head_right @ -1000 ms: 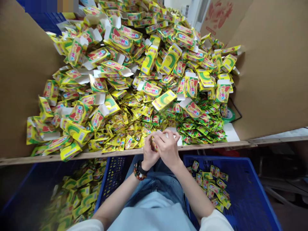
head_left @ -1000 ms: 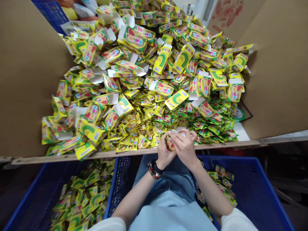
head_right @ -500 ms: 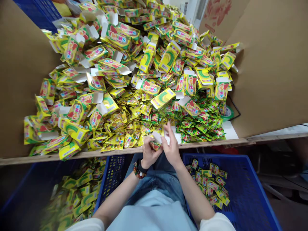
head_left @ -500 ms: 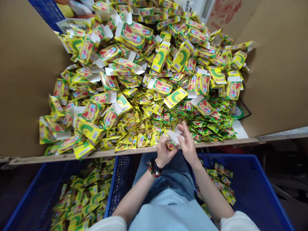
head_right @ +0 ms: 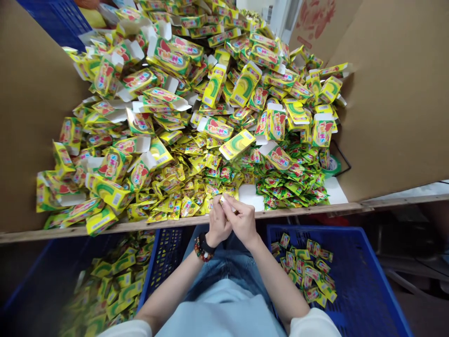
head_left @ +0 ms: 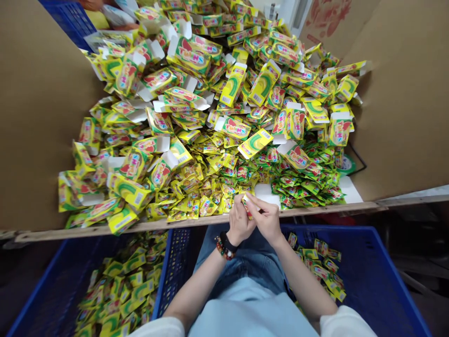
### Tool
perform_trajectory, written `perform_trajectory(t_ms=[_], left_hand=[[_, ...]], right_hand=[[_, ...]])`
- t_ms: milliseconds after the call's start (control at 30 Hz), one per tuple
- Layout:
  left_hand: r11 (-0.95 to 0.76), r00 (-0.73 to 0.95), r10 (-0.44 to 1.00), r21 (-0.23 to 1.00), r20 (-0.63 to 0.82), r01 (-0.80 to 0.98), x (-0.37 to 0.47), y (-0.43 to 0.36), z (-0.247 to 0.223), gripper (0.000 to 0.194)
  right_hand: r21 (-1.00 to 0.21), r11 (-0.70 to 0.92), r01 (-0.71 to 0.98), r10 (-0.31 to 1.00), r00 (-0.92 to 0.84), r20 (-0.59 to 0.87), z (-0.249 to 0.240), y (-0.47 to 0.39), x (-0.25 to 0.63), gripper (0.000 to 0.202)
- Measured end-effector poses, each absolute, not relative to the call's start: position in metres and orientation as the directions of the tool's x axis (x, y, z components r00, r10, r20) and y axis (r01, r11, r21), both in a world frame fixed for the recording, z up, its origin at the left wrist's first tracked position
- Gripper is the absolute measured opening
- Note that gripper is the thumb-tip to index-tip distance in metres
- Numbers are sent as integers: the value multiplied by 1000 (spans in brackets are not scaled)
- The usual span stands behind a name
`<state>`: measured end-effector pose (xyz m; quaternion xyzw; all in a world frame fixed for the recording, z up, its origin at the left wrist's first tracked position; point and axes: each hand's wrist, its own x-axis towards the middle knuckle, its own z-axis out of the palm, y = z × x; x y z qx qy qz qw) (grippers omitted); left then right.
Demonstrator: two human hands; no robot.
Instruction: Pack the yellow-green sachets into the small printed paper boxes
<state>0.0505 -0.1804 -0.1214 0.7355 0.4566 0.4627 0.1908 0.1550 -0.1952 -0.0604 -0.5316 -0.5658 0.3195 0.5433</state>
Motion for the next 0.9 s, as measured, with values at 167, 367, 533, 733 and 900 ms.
perform_trajectory(t_ms=[167,367,533,733,900], left_hand=[[-465,98,872,749,480,472,51,-181,-113,48],[-486,88,862,765,499,423,52,-182,-114,41],[-615,288,783,617,552,491,26,-176,-96,72],[-333,59,832,413,551,848,-28,-116,-47,40],[-309,136,874,318,466,896,-29,-62,-29,31]], right_hand=[[-920,279,274,949,65,307,-63,-193,157,29],[-826,435,358,898,-107,427,-70,-195,157,39],[-722,354,595,911,-44,410,-50,-232,206,33],[-420,107,901,961,15,277,-51,-240,255,20],[-433,378,818,872,-157,464,-62,-146,182,36]])
